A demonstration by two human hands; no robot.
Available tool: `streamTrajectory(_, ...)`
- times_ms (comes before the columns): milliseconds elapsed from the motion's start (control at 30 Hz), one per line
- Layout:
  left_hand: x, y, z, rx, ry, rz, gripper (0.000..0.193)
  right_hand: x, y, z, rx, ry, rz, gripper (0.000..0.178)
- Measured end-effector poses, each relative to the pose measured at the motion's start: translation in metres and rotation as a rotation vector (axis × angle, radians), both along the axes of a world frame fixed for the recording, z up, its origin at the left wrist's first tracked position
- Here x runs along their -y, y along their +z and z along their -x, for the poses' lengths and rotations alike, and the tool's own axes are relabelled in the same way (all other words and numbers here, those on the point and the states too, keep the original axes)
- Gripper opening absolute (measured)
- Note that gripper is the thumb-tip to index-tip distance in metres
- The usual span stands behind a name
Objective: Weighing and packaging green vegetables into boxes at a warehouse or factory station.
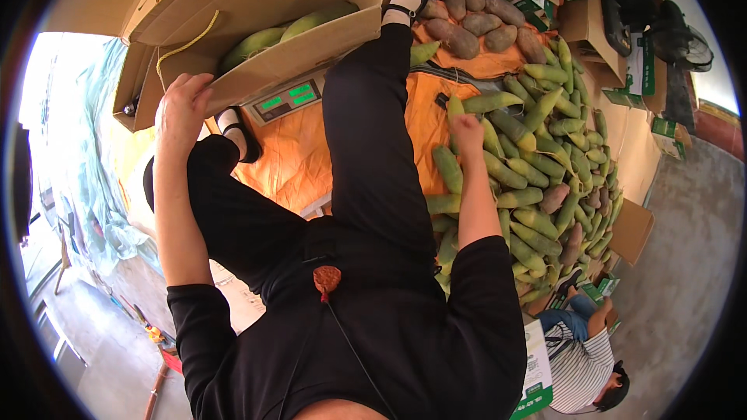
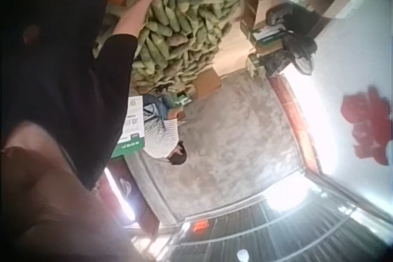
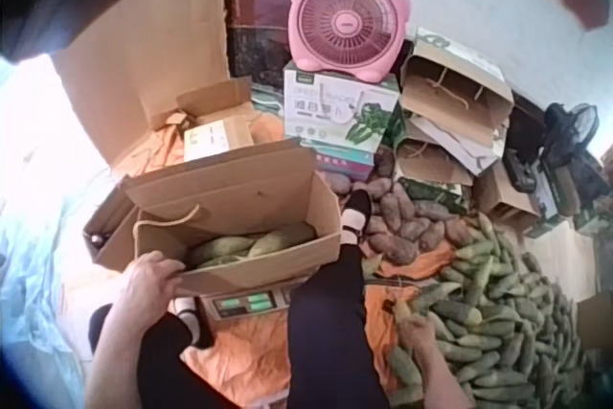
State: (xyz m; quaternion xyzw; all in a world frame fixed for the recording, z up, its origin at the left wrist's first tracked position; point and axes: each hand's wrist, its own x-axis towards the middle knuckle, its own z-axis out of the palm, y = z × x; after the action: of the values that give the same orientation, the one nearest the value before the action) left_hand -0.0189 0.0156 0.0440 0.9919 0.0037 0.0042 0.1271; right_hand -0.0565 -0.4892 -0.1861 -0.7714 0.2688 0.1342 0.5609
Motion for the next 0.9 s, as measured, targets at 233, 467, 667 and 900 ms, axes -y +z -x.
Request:
streamTrajectory(233, 0.005, 0.001, -0.002, -0.014, 0.012, -0.011, 0.022, 0.044, -0.089, 0.081, -0.225, -0.018, 0.371, 0.020)
streamTrajectory(467, 0.008, -0.002, -0.006, 0.017, -0.005, 0.002, 0.021, 0.049, -0.090, 0.086, -0.373, 0.274, 0.583, 0.049)
streamTrajectory(667, 0.001, 0.001, 0.003, -0.003, 0.032, -0.021, 0.021, -0.018, -0.042, 0.071, -0.568, 0.602, 0.752, 0.072)
streamTrajectory(900, 0.009, 0.002, -0.004, -0.014, 0.028, -0.011, 0.022, -0.019, -0.059, 0.069, -0.620, 0.737, 0.908, 0.062)
